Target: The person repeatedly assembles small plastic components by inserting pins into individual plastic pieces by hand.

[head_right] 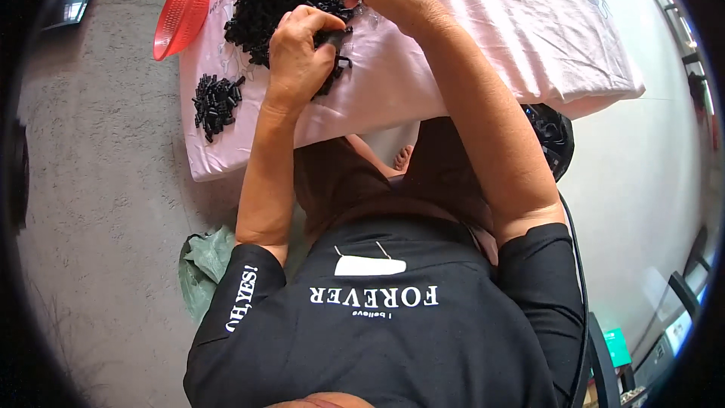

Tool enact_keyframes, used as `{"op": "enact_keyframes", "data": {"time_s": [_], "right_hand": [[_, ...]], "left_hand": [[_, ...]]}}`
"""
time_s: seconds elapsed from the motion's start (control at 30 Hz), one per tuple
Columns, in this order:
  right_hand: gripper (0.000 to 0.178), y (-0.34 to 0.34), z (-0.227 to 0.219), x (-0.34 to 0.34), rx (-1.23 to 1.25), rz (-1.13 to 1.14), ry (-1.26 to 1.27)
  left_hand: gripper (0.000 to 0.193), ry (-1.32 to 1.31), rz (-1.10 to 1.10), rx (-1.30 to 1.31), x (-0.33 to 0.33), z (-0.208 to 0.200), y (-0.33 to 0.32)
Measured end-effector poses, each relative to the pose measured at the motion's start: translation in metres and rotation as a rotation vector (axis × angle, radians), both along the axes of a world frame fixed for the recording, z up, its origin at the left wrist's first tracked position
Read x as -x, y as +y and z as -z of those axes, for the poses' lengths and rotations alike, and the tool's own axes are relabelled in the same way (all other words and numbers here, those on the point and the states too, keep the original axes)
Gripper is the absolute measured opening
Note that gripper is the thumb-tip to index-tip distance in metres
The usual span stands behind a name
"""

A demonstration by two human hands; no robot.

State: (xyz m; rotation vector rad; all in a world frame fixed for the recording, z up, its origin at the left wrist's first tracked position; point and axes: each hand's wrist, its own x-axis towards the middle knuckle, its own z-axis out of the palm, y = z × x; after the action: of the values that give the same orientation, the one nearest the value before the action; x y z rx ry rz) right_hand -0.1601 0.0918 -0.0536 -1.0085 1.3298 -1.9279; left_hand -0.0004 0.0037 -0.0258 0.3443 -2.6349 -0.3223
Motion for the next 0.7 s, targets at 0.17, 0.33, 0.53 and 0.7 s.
{"op": "enact_keyframes", "data": {"time_s": [0.17, 0.33, 0.53, 0.7], "right_hand": [[0.006, 0.001, -0.009, -0.004, 0.024, -0.051, -0.128], [0.008, -0.005, 0.001, -0.003, 0.081, -0.007, -0.152], [0.010, -0.002, 0.000, -0.002, 0.005, 0.039, -0.039], [0.015, 0.000, 0.001, -0.001, -0.057, 0.040, 0.066]], "left_hand": [[0.015, -0.040, 0.046, -0.092, -0.007, -0.008, 0.000], [0.017, -0.031, -0.005, -0.051, -0.004, -0.008, -0.004], [0.025, -0.095, -0.017, 0.059, 0.003, 0.001, -0.004], [0.024, 0.013, -0.029, 0.042, 0.003, 0.001, -0.004]]}}
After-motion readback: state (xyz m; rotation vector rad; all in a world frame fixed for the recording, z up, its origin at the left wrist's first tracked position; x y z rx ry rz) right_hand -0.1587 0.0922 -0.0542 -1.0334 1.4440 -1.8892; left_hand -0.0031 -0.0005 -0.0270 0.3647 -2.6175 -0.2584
